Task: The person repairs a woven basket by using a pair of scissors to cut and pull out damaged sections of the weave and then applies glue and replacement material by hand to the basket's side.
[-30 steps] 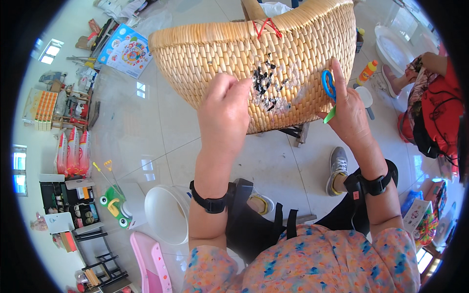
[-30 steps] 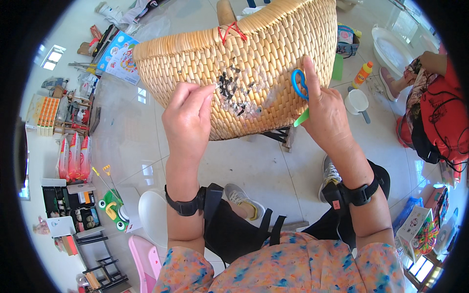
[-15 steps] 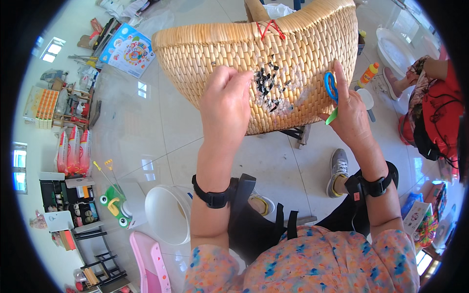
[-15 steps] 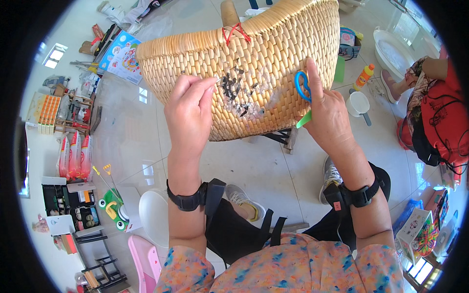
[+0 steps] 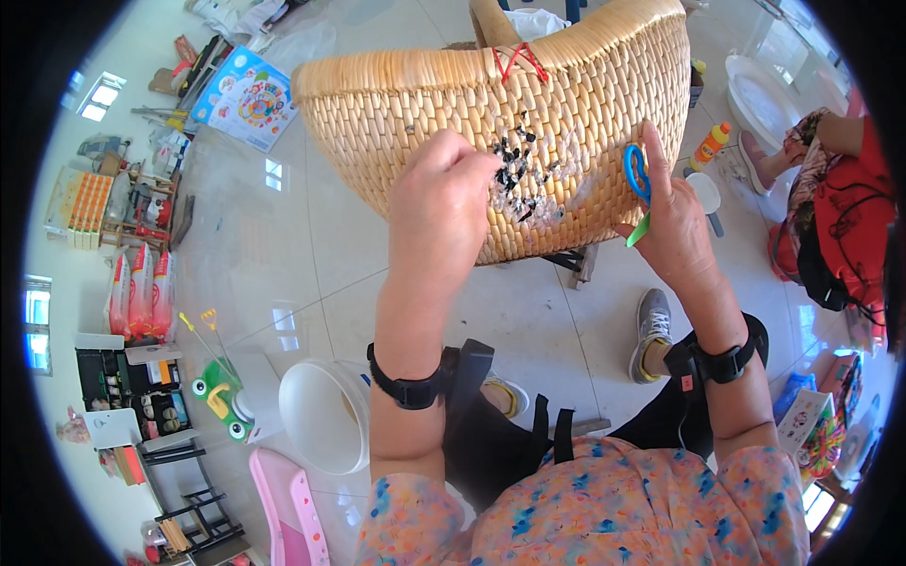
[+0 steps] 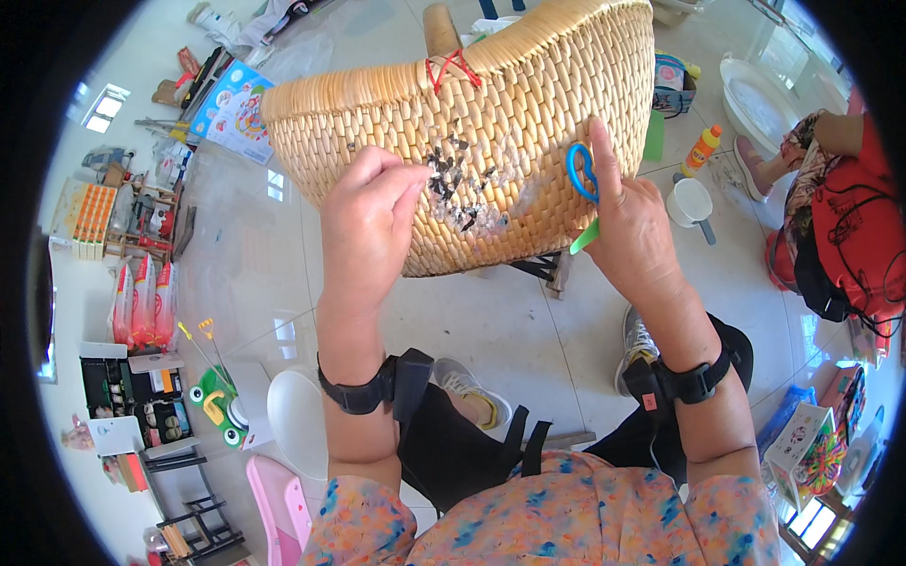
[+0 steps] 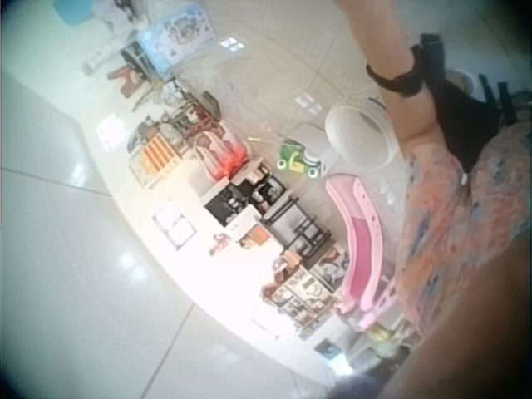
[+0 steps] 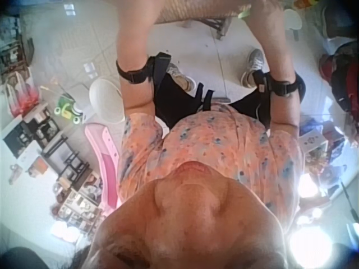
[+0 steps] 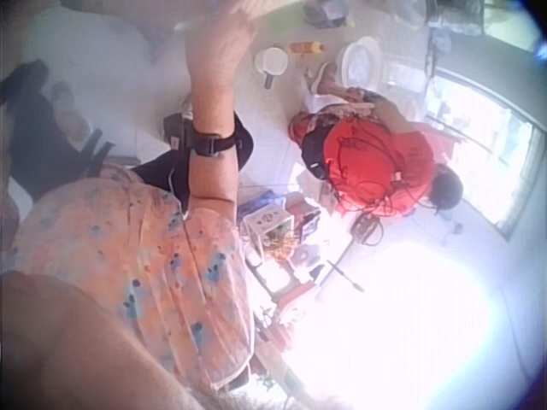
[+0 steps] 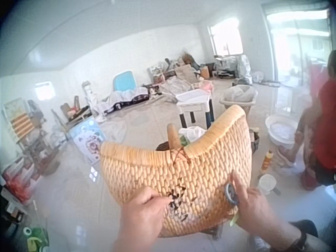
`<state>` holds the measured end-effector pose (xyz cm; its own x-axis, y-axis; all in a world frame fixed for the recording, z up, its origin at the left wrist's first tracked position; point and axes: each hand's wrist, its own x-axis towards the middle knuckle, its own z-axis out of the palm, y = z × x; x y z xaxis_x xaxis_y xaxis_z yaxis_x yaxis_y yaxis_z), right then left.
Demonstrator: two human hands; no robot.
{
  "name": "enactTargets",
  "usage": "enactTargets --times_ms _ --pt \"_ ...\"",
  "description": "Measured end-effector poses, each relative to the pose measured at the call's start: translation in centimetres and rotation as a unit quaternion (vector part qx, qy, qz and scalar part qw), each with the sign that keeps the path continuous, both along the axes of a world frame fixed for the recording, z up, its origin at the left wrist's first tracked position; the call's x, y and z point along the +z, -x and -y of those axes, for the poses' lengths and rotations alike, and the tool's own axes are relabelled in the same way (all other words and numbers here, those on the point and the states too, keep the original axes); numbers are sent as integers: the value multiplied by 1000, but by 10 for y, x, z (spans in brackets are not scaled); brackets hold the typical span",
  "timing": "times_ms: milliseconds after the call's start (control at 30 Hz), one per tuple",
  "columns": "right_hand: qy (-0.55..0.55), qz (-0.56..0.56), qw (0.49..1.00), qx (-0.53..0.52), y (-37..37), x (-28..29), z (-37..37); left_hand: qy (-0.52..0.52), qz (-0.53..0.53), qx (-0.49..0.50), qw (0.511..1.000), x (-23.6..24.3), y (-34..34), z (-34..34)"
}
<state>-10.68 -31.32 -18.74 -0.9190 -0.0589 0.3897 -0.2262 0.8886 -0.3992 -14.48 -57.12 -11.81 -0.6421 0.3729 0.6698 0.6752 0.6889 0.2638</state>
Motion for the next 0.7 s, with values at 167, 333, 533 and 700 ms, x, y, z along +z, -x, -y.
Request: enactTargets --times_ms 167,333,533,700 --pt "6 6 1000 -1 1 3 1 -50 -7 23 998 -3 -1 -4" --pt "7 15 1000 -1 0 2 -1 -2 26 -35 999 -6 -1 -1" --pt "12 -3 1000 5 2 1 1 -23 -4 -5 1000 -8 0 -4" --pt "7 9 1000 -3 1 2 1 -25 1 3 1000 -6 -1 -7"
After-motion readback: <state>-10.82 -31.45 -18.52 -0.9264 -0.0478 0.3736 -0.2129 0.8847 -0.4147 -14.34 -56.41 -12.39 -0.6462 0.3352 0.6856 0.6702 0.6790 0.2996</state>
